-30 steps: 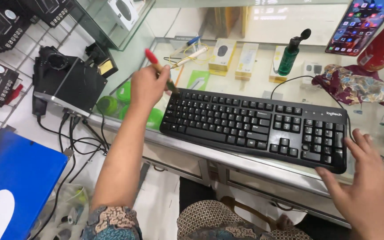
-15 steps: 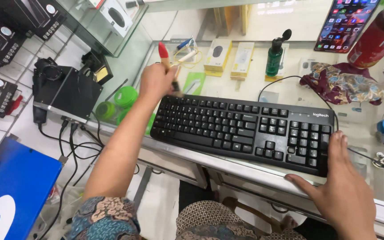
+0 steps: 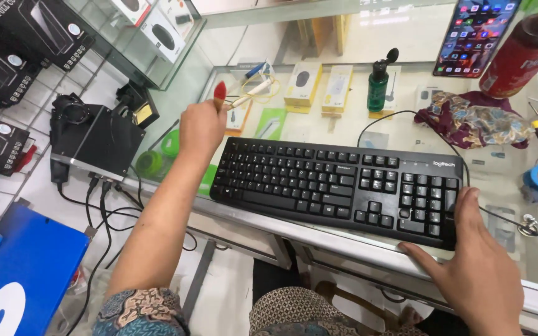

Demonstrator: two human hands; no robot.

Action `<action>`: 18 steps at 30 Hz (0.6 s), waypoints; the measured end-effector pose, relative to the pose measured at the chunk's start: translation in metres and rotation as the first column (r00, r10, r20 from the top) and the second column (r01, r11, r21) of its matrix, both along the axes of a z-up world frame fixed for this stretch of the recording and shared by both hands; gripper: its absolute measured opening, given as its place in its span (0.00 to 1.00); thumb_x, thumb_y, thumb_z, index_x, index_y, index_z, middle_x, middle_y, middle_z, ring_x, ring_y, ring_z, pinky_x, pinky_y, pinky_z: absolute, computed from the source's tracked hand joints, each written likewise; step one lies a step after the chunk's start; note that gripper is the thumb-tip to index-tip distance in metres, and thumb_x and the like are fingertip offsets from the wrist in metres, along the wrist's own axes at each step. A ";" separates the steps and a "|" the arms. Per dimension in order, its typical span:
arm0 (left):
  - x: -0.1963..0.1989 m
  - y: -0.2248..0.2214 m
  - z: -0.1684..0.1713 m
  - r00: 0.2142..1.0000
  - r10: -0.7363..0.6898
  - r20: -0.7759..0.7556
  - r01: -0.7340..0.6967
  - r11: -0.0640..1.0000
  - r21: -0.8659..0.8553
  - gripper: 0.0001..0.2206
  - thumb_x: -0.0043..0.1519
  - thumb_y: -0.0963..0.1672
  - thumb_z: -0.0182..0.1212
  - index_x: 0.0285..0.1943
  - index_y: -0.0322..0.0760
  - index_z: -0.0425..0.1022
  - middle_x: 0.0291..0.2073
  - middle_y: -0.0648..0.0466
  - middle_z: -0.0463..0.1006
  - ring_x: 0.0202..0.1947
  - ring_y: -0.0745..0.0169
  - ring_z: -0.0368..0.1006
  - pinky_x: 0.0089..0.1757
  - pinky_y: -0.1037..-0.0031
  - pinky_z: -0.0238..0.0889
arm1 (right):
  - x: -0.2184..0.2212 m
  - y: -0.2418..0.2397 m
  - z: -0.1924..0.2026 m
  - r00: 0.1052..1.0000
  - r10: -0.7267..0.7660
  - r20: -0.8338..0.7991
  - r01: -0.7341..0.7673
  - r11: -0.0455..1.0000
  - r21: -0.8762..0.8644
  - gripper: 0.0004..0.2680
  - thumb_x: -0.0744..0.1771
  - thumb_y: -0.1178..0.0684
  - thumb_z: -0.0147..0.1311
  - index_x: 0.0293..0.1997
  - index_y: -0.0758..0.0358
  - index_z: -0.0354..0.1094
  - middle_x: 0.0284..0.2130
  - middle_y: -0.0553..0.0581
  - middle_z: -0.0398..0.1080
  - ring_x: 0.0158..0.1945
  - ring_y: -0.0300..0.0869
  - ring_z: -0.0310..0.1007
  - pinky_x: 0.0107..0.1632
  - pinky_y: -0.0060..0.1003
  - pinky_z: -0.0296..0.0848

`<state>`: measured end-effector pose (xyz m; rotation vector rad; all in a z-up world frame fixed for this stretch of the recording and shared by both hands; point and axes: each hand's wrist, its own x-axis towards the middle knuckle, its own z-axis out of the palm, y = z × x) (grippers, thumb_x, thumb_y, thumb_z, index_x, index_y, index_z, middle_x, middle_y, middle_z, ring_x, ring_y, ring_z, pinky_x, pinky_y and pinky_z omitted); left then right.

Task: Cleaning a computer keyboard using a paintbrush and a small tool

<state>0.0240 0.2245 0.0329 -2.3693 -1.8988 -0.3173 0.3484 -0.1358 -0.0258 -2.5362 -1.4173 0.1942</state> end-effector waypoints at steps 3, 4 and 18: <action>0.046 -0.037 0.005 0.997 -0.077 0.016 0.078 0.988 -0.131 0.31 0.76 0.53 0.32 0.34 0.33 0.80 0.25 0.39 0.81 0.26 0.40 0.78 0.29 0.52 0.71 | -0.002 -0.001 0.002 1.000 -0.015 -0.018 0.016 0.998 0.053 0.50 0.55 0.26 0.58 0.82 0.62 0.38 0.76 0.52 0.58 0.61 0.59 0.73 0.41 0.62 0.80; 0.062 -0.041 -0.001 0.997 -0.073 0.018 0.074 0.989 -0.126 0.31 0.76 0.53 0.32 0.34 0.33 0.80 0.25 0.39 0.81 0.26 0.40 0.78 0.29 0.52 0.71 | -0.003 0.002 0.006 1.000 -0.011 -0.016 0.012 0.998 0.058 0.50 0.55 0.26 0.58 0.82 0.62 0.38 0.76 0.52 0.58 0.61 0.59 0.73 0.41 0.62 0.80; 0.076 -0.049 -0.030 0.976 -0.218 -0.018 0.219 0.974 0.065 0.18 0.71 0.51 0.50 0.40 0.37 0.82 0.24 0.36 0.80 0.29 0.22 0.77 0.34 0.37 0.68 | 0.001 -0.001 0.004 0.988 -0.040 -0.150 0.045 0.999 0.031 0.51 0.56 0.29 0.62 0.83 0.57 0.27 0.76 0.47 0.53 0.65 0.54 0.68 0.43 0.59 0.78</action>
